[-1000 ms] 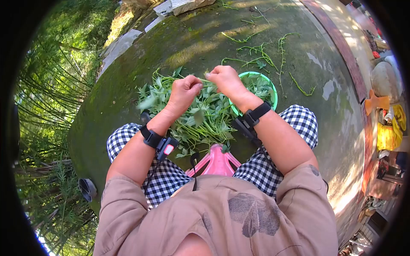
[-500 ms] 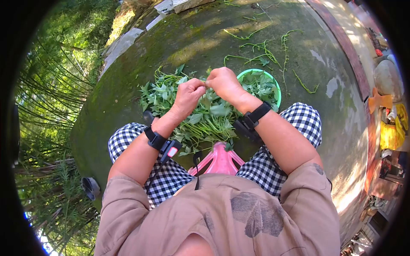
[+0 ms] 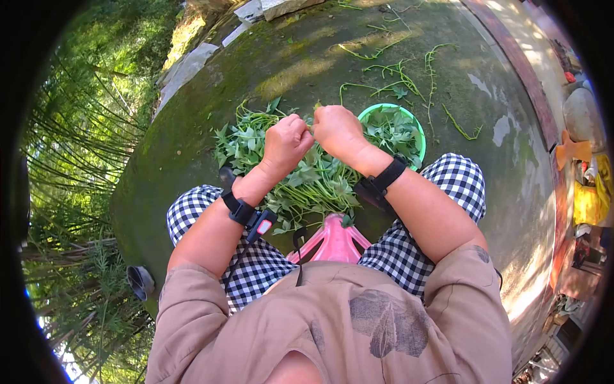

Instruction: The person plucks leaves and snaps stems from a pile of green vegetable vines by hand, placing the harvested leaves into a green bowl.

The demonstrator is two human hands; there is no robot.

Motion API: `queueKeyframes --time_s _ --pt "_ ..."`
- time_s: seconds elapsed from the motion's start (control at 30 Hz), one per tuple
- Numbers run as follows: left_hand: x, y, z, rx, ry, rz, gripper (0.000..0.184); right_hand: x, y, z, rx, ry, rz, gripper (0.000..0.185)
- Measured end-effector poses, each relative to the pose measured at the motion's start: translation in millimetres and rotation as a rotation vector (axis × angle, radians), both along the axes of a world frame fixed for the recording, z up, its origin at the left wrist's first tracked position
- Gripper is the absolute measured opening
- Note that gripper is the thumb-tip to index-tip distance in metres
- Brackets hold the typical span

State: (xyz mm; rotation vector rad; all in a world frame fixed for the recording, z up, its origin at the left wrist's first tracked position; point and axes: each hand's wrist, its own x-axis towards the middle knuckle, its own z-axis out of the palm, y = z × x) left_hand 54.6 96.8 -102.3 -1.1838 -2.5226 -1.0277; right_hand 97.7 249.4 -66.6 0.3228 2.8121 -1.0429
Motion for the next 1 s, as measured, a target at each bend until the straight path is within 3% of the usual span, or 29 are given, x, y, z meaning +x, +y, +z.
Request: queueKeyframes --time_s 0.13,0.37,0.4,0.63,0.73,0.77,0.9,1.0 --pt "0 3 -1 0.059 -0.070 0.178 0.011 -1 -8 -7 -0.092 0.055 -0.064 0.019" --pt "-16 2 11 0.460 -0.842 0.321 0.018 1 -12 -7 -0.271 0.136 -0.150 0.019" --pt "-22 2 14 0.609 -0.979 0.351 0.016 2 -11 -10 -0.312 0.134 -0.170 0.018" --pt "-79 -43 45 1.009 -1.354 0.257 0.016 -1 17 -23 -0.602 0.007 -0.313 0.014" --pt "-103 -78 54 1.221 -1.373 0.134 0.017 1 32 -30 -0.767 -0.063 -0.386 0.008" --pt "-119 -100 45 1.288 -1.436 -0.088 0.016 4 36 -32 -0.793 -0.065 -0.412 0.008" --pt "-112 -117 79 0.933 -0.889 0.633 0.013 9 52 -37 -0.848 -0.076 -0.473 0.008" --pt "-99 -104 72 0.652 -0.676 0.577 0.015 12 57 -25 -0.937 -0.106 -0.486 0.007"
